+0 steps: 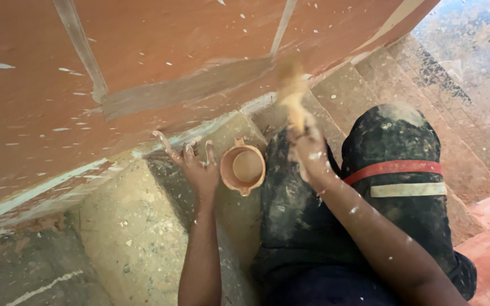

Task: The person sits on a concrete staircase and uses a wide brush to apply a light-colored coating to the riser of a step. They repeatedly dip the brush into a small container held in the left hand and brush the surface.

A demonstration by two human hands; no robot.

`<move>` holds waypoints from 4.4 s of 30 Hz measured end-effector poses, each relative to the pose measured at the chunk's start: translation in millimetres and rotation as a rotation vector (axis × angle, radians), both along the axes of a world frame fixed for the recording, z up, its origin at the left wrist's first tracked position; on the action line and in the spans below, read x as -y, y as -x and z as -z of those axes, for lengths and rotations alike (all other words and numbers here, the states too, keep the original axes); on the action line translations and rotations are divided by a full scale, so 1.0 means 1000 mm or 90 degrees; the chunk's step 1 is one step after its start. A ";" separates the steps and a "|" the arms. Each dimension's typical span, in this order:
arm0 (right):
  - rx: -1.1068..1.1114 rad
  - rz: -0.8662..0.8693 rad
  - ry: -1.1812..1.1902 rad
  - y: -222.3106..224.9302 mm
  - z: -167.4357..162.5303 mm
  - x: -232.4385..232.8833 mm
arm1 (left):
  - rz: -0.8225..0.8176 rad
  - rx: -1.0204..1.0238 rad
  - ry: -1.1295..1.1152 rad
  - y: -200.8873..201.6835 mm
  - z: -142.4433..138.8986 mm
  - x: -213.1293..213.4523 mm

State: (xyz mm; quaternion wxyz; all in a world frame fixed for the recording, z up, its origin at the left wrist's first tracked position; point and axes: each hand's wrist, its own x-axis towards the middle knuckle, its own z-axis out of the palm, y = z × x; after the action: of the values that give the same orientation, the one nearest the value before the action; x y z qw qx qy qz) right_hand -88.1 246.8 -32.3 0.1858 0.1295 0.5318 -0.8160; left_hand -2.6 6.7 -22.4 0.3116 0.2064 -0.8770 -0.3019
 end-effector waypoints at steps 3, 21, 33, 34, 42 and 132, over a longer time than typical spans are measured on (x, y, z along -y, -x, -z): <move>-0.142 -0.237 -0.054 -0.024 -0.015 0.006 | -0.063 0.123 -0.149 0.001 0.006 0.002; -0.538 -0.294 -0.176 -0.029 -0.041 -0.007 | -0.001 0.011 -0.064 -0.003 0.009 0.005; -0.073 0.035 -0.118 0.009 -0.039 -0.018 | -0.045 0.071 0.013 0.000 0.001 0.007; -0.055 -0.027 -0.107 0.006 -0.041 -0.018 | -0.043 0.050 0.000 0.001 0.000 0.006; -0.045 -0.355 -0.031 -0.021 -0.058 -0.009 | -0.030 0.008 -0.007 -0.003 0.008 0.007; -0.379 0.143 -0.335 0.003 -0.001 -0.014 | 0.190 -0.214 0.236 0.045 0.005 -0.018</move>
State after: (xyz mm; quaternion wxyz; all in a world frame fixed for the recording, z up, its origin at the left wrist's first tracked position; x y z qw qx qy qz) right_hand -91.1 260.9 -31.1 -0.1055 -0.0117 0.7354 -0.6692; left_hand -47.2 24.4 -27.0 0.4368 -0.0384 -0.8741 -0.2089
